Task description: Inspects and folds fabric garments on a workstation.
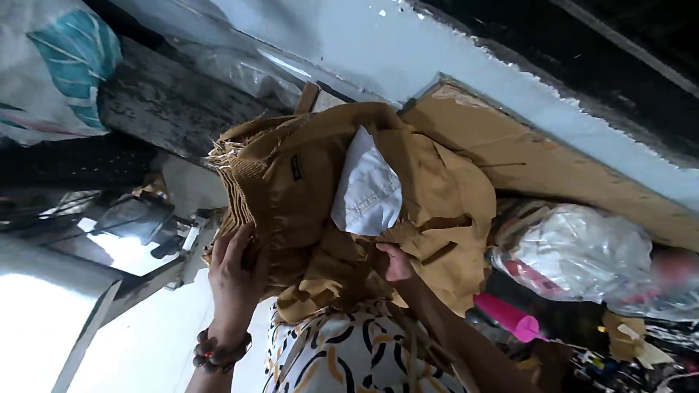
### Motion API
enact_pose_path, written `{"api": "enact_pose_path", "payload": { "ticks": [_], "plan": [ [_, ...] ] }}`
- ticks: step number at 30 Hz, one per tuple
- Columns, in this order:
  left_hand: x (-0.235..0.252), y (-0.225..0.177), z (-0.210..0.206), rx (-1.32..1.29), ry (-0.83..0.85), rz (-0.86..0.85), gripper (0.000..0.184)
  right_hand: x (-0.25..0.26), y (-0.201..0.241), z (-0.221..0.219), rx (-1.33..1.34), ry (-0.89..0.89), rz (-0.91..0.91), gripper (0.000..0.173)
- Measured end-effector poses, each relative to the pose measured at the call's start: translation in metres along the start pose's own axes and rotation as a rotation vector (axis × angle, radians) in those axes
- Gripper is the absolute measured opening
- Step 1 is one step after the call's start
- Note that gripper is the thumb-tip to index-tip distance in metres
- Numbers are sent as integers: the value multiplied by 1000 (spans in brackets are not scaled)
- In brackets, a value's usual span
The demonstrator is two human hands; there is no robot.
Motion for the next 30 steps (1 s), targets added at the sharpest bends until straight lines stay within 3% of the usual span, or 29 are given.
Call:
{"api": "enact_pose_path", "payload": {
  "ticks": [14, 18, 21, 23, 25, 28, 30],
  "plan": [
    [-3, -4, 0, 45, -11, 27, 51, -2, 1, 7, -36, 55, 30, 21],
    [-7, -47, 9, 12, -127, -162, 34, -3, 0, 11, -13, 89, 15, 20],
    [14, -96, -21, -108, 195, -179, 37, -6, 1, 13, -40, -40, -25, 15],
    [41, -112, -64, -203, 510, -62, 50, -1, -5, 21, -25, -95, -31, 16],
    [65, -120, -103, -314, 718, 79, 53, 2, -10, 27, -2, -119, 4, 17],
    [96, -121, -159, -566, 897, 347, 60, -2, -15, 31, 75, -91, 72, 20],
    [108, -118, -187, -688, 896, 536, 69, -4, -18, 29, 88, -73, 31, 24]
  ]
}}
Point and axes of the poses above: each hand's wrist, its own x-axis towards the middle knuckle, its own z-axis out of the back of the hand, y = z × x, the point moved 6 cm from there along x, towards the middle knuckle, and after that the axes turned 1 degree about y, right-handed, at the moved point
